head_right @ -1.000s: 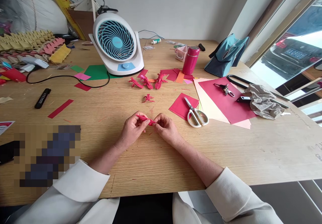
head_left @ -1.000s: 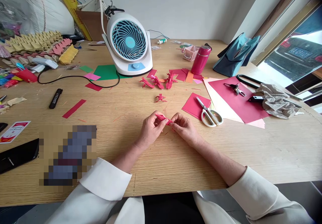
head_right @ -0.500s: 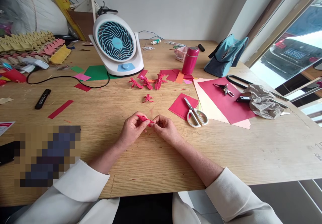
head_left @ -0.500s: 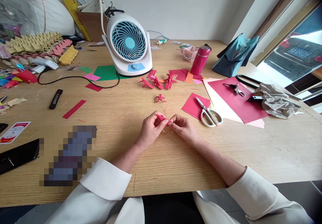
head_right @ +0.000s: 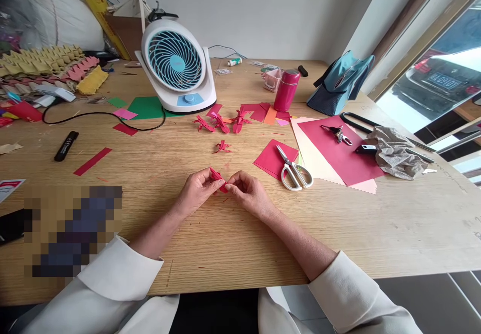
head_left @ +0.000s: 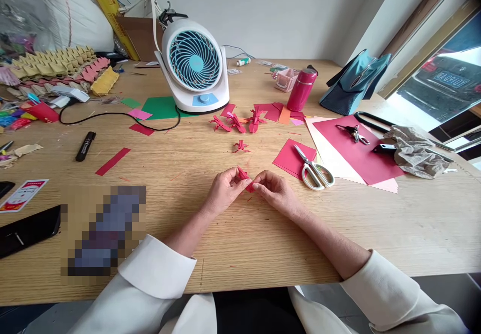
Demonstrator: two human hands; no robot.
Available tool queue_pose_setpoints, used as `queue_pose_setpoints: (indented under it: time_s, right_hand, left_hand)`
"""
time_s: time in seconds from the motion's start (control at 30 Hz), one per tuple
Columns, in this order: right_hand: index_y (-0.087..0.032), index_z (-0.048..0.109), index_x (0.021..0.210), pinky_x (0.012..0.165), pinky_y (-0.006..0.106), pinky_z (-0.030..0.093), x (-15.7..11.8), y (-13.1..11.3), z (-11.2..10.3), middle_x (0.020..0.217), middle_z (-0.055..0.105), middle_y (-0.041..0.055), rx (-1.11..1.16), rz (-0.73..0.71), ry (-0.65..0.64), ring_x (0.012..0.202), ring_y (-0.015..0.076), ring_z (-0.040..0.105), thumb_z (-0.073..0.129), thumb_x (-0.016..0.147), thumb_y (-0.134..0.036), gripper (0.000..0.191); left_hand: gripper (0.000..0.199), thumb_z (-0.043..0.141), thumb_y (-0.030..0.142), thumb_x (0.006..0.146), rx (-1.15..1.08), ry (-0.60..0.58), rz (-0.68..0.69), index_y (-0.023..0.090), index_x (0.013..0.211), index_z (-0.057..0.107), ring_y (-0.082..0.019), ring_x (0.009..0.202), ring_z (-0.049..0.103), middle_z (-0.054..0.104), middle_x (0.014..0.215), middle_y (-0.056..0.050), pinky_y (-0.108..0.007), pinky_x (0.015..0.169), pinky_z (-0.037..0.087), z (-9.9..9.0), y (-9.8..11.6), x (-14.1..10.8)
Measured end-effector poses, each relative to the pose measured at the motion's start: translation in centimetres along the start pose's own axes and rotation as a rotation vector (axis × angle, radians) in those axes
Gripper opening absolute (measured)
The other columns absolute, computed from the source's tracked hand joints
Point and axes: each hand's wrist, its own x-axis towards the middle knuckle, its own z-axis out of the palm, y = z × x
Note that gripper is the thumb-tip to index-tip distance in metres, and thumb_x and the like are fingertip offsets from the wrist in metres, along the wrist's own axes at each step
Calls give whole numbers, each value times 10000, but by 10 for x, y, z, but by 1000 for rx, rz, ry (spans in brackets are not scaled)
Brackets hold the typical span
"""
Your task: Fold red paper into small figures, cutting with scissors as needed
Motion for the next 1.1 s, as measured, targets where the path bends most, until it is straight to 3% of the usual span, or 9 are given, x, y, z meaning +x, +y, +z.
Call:
queue_pose_setpoints:
  time_s: [0.1, 0.23, 0.37, 0.57, 0.87, 1.1]
  right_hand:
    - [-202, 550, 894, 636, 276, 453, 0, -1, 0, 760, 603, 6, 60, -39, 43, 684, 136, 577, 681, 825, -506, 338]
    - [-217, 530, 951, 665, 304, 499, -1, 1, 3, 768, 592, -1, 154, -51, -68, 677, 143, 596, 705, 814, -491, 353]
    - [-209, 526, 845, 595, 278, 475, -1, 3, 7, 757, 563, -5, 118, -60, -64, 629, 121, 556, 700, 813, -506, 345]
    - [-221, 497, 819, 628, 288, 473, 3, 2, 2, 698, 552, -22, 185, -33, 29, 629, 130, 557, 700, 789, -555, 392]
    - [-201, 568, 836, 623, 281, 448, 4, 5, 1, 721, 596, 8, 26, -37, 53, 653, 141, 543, 679, 806, -539, 356]
    - [-188, 582, 828, 578, 275, 398, 3, 10, -5, 690, 582, 13, -152, -82, 117, 610, 137, 496, 629, 862, -483, 301]
  left_hand:
    - [209, 681, 343, 811, 85, -46, 39, 158, 729, 627, -126, 625, 631, 698, 701, -20, -223, 595, 505, 0, 3, -1]
    - [199, 706, 321, 786, 116, -105, 39, 167, 672, 654, -123, 591, 619, 698, 648, 3, -217, 579, 485, 5, 4, -4]
    - [170, 681, 242, 781, 222, -89, 50, 166, 635, 638, -93, 530, 552, 649, 578, 38, -192, 526, 417, 10, 3, -9]
    - [239, 682, 340, 821, 159, -31, 63, 170, 674, 601, -83, 537, 511, 631, 605, 37, -193, 543, 403, 13, 1, -8]
    - [208, 668, 320, 819, 265, 31, 93, 179, 679, 605, -71, 478, 418, 563, 543, 58, -196, 487, 330, 12, 3, -7]
    - [162, 679, 330, 809, 199, -27, 46, 176, 767, 649, -82, 517, 490, 600, 596, 44, -195, 511, 370, 11, -2, -5]
